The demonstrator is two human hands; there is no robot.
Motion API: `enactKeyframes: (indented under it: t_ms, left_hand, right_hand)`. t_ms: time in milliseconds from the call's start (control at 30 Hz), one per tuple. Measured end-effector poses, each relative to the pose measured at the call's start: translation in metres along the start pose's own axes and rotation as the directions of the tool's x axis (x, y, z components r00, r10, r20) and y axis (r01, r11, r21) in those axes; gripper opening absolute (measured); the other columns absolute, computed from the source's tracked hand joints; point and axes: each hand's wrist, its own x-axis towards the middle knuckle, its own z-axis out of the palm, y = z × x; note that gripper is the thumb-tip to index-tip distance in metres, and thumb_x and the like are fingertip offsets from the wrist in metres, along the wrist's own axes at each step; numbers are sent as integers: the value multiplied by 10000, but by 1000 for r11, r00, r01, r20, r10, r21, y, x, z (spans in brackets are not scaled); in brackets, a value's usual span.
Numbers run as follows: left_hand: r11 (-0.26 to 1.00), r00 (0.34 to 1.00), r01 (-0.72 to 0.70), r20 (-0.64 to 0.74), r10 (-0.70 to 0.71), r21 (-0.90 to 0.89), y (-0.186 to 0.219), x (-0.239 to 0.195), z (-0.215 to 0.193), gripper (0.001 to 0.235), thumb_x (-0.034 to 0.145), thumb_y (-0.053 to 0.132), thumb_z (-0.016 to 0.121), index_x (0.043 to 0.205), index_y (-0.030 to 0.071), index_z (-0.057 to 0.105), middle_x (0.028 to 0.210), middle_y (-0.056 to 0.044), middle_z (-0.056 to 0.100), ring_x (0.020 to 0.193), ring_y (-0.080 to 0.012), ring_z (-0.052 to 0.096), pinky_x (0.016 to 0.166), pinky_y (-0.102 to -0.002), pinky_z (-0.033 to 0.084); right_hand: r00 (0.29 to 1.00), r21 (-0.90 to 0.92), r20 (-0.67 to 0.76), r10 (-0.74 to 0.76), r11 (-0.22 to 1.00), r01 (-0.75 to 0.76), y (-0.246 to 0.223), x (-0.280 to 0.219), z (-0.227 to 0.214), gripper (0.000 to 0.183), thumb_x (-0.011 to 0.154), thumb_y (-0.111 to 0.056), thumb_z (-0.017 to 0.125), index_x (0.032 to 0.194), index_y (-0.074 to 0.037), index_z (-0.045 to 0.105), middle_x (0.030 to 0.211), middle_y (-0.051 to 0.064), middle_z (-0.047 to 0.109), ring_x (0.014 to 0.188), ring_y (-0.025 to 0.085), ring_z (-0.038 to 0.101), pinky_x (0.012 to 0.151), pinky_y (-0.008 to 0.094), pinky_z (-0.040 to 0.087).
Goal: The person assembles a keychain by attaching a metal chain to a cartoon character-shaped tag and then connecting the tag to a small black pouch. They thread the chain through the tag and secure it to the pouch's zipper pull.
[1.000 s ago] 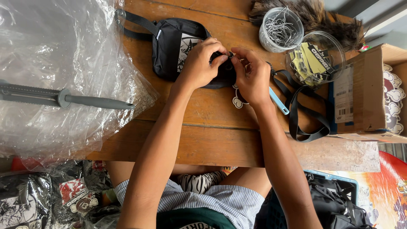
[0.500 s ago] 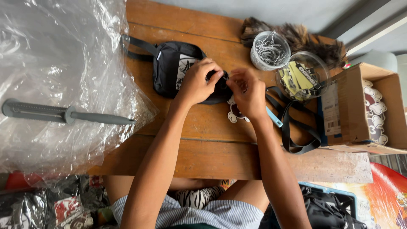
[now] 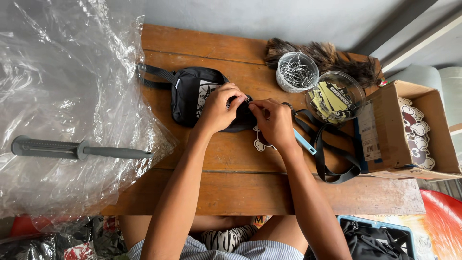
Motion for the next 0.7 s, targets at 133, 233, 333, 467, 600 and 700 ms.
enactKeyframes:
  t_ms: [133,233,333,467,600,700]
  left_hand:
    - [1000,1000,1,5,-1,-26,0,1,-1,88,985,175,687,974,122,756,1050,-58,716,1250,-367,608,1132,-624,346]
    - [999,1000,-23,9,24,-47,5,1,-5,57,934,155,749,967,111,766,1026,-75,722,1238,-362,618,1126,-529,406]
    - [998,1000,-21,12,21,-54,9,0,-8,68,910,136,773,968,101,774,1032,-94,721,1240,-380,613,1117,-535,416]
    - [998,1000,-17,18,18,-57,9,-1,-8,92,889,131,789,978,108,779,1046,-98,716,1251,-380,602,1118,-522,419]
    - [998,999,-14,33,16,-60,5,0,-7,91,888,114,793,978,118,785,1044,-93,711,1250,-372,600,1112,-496,434]
    - [998,999,-14,46,17,-66,7,0,-10,89,888,105,788,977,114,783,1053,-96,709,1253,-374,598,1107,-500,438]
  right_hand:
    - [1000,9,11,25,1000,-25,-7,2,-2,132,994,-211,730,1006,-104,805,763,69,712,586,208,616,560,344,498]
    - [996,-5,49,76,997,-76,-17,3,-7,151,985,-183,684,971,-63,775,745,88,691,587,230,626,544,372,493]
    - [995,10,51,85,996,-85,-14,3,-6,141,988,-178,675,957,-77,769,696,84,658,567,229,612,524,363,477]
    - [993,-34,79,86,996,-84,-9,3,-4,112,962,-155,670,951,-70,743,757,122,678,611,318,650,534,417,494]
    - [991,-70,119,61,996,-53,-8,4,-3,105,947,-152,644,943,-62,698,768,155,648,666,377,667,558,456,515]
    - [991,-78,130,22,997,-12,-9,3,-2,95,944,-133,620,934,-61,682,761,161,621,660,394,656,554,475,506]
